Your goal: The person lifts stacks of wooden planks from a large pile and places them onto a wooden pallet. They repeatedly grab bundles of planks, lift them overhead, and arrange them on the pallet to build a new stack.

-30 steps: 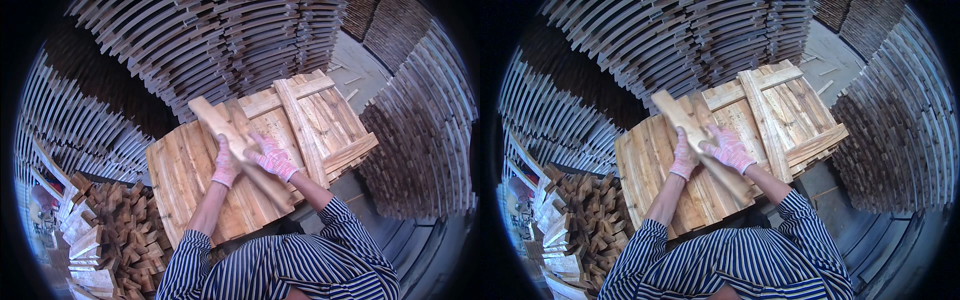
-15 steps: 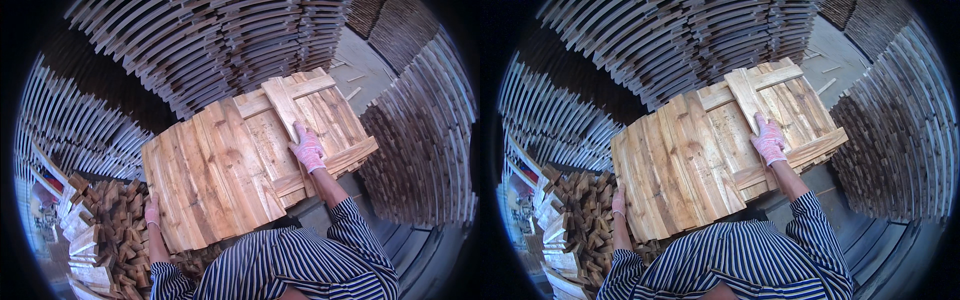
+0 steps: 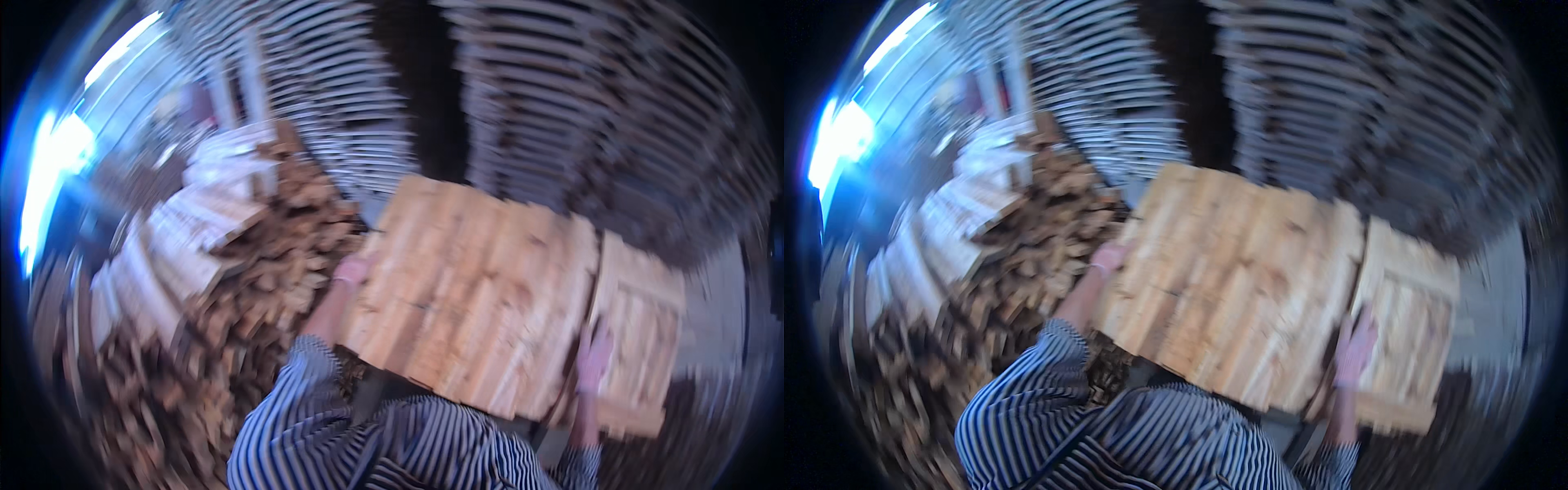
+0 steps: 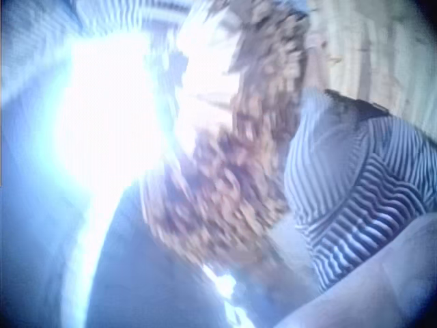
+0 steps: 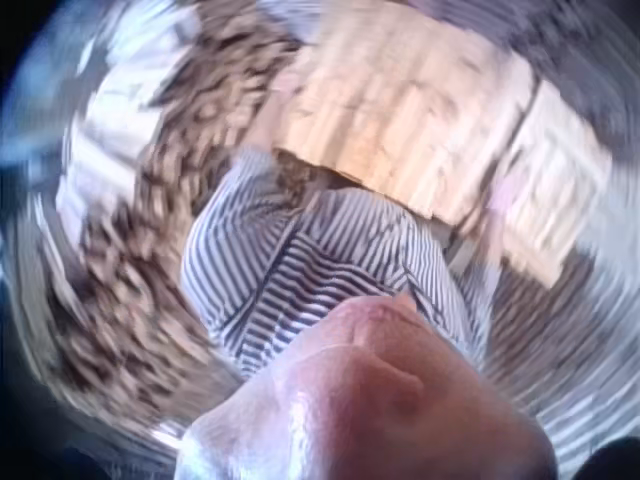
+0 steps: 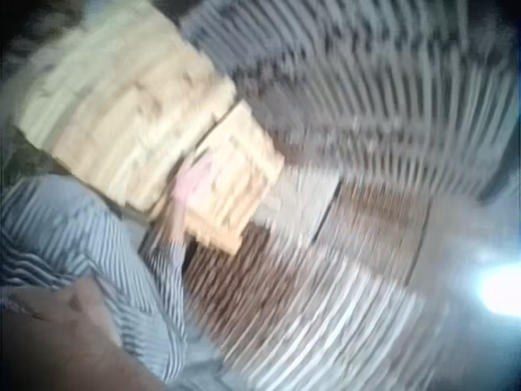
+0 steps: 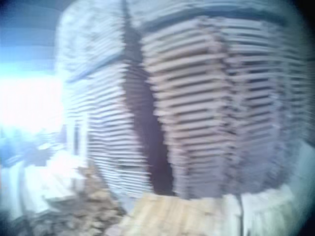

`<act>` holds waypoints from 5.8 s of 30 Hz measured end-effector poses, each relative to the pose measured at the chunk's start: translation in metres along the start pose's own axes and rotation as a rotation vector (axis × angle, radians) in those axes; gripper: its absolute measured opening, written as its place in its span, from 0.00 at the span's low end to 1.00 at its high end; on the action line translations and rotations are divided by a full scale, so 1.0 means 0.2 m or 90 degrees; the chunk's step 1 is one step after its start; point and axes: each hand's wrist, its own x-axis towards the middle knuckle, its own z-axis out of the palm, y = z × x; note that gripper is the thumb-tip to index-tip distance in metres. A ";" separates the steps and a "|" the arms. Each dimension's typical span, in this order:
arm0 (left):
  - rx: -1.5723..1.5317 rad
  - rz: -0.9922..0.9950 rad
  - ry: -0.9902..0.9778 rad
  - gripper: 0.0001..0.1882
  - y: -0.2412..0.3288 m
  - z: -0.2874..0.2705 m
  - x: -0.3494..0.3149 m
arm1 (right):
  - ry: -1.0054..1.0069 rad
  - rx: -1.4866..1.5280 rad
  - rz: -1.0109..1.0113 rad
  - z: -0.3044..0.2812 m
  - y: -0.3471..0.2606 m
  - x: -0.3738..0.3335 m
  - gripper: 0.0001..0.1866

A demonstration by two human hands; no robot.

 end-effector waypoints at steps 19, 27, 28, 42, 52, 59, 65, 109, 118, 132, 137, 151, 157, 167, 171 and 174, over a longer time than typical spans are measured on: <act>-1.042 0.221 0.186 0.34 0.16 0.09 -0.29 | 0.079 0.027 -1.052 0.42 -2.97 -0.61 0.41; -0.966 0.236 0.190 0.32 -0.15 0.18 -0.45 | -0.215 -0.133 -0.991 0.43 -3.42 -0.81 0.39; -1.147 0.353 0.117 0.33 -0.11 0.13 -0.50 | -0.259 -0.049 -0.964 0.45 -3.46 -0.68 0.36; -1.520 0.546 0.232 0.61 0.41 -0.87 -0.83 | -0.654 0.535 -0.075 -0.35 -1.73 -0.36 0.35; -1.264 0.515 -0.163 0.31 1.38 -0.69 -0.97 | -0.210 0.191 -0.520 -0.63 -1.44 -0.13 0.69; -0.881 0.665 -0.302 0.35 1.92 -0.53 -0.91 | -0.080 0.470 -0.488 -0.25 -0.84 0.13 0.70; -0.997 0.501 -0.456 0.27 2.29 -0.39 -0.92 | 0.097 0.541 -0.289 -0.39 -0.64 0.01 0.55; 0.051 0.874 -0.193 0.70 2.47 0.63 -1.18 | 0.107 0.104 0.062 -0.56 0.74 0.13 0.36; -0.240 0.769 -0.323 0.50 2.32 0.55 -1.08 | 0.127 -0.138 -0.109 -0.22 0.00 0.22 0.39; -1.149 0.105 0.590 0.34 0.29 -0.52 -0.73 | 0.112 -0.060 -0.862 0.25 -2.99 -0.30 0.44; -1.391 0.169 0.502 0.32 0.13 -0.80 -0.72 | -0.057 -0.193 -0.800 0.50 -3.44 -0.49 0.51; -1.452 -0.243 0.345 0.37 -0.10 -1.16 -0.39 | -0.299 -0.025 -0.897 0.67 -3.62 -0.44 0.44; -1.093 0.031 0.377 0.39 0.02 -0.74 -0.45 | -0.442 -0.119 -0.871 0.43 -3.34 -0.29 0.44; -0.881 0.423 0.111 0.40 0.21 -0.41 -1.10 | -1.074 0.356 -0.125 -0.13 -1.88 -0.13 0.46; -1.426 0.255 0.025 0.47 0.43 -0.50 -0.94 | -1.043 0.392 -0.107 -0.29 -1.37 -0.19 0.55; -1.584 0.294 0.012 0.40 0.63 -0.43 -0.88 | -0.922 0.224 -0.330 -0.38 -1.32 -0.13 0.64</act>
